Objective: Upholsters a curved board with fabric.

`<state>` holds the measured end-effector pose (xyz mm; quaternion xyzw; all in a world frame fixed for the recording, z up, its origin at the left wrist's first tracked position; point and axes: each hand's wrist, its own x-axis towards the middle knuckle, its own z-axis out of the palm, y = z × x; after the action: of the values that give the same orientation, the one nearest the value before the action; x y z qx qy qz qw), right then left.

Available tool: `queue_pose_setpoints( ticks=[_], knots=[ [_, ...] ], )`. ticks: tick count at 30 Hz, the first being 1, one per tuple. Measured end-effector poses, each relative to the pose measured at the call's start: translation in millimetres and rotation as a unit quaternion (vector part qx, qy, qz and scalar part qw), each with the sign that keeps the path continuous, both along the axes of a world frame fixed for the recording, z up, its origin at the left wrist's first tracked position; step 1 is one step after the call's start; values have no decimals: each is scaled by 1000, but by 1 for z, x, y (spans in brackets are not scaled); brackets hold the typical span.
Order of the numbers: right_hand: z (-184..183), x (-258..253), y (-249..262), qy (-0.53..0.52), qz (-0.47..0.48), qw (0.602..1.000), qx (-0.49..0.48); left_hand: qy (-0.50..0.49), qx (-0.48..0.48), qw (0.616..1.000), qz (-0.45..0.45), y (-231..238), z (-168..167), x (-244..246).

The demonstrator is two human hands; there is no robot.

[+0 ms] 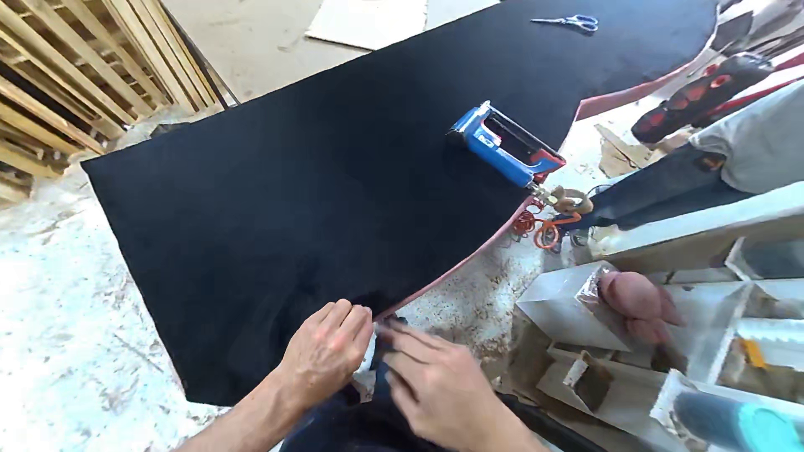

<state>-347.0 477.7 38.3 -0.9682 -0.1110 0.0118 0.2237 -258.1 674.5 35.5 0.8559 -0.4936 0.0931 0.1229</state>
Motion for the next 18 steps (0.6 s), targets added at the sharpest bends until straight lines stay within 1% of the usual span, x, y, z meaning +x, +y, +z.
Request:
queue_pose_setpoints(
  ticks=[2, 3, 4, 6, 7, 10, 12, 15, 16, 18],
  knots=[
    [2, 3, -23, -127, -43, 991, 21, 8, -11, 1000, 10, 2, 1, -7],
    [6, 7, -31, -164, -33, 986, 25, 19, -13, 1000, 13, 2, 6, -10],
    [8, 14, -37, -195, -1, 980, 29, 31, -12, 999, 19, 2, 13, -12],
    [1, 31, -44, -218, 66, 973, 28, 62, -18, 997, 42, 2, 25, -11],
    [-4, 36, -46, -220, 84, 971, 30, 90, -24, 994, 54, 4, 29, -9],
    [-14, 40, -50, -224, 95, 969, 50, 187, -39, 977, 91, 14, 48, -3],
    [-17, 39, -51, -234, 93, 966, 63, 220, -31, 969, 106, 15, 52, 2],
    [-17, 42, -49, -270, 83, 957, 72, 201, -20, 972, 119, 5, 49, 4],
    [-17, 43, -47, -286, 73, 952, 77, 175, -26, 977, 115, 0, 49, 2],
    [-21, 42, -40, -339, 40, 935, 95, 77, -58, 992, 81, -5, 48, -2]
  ],
)
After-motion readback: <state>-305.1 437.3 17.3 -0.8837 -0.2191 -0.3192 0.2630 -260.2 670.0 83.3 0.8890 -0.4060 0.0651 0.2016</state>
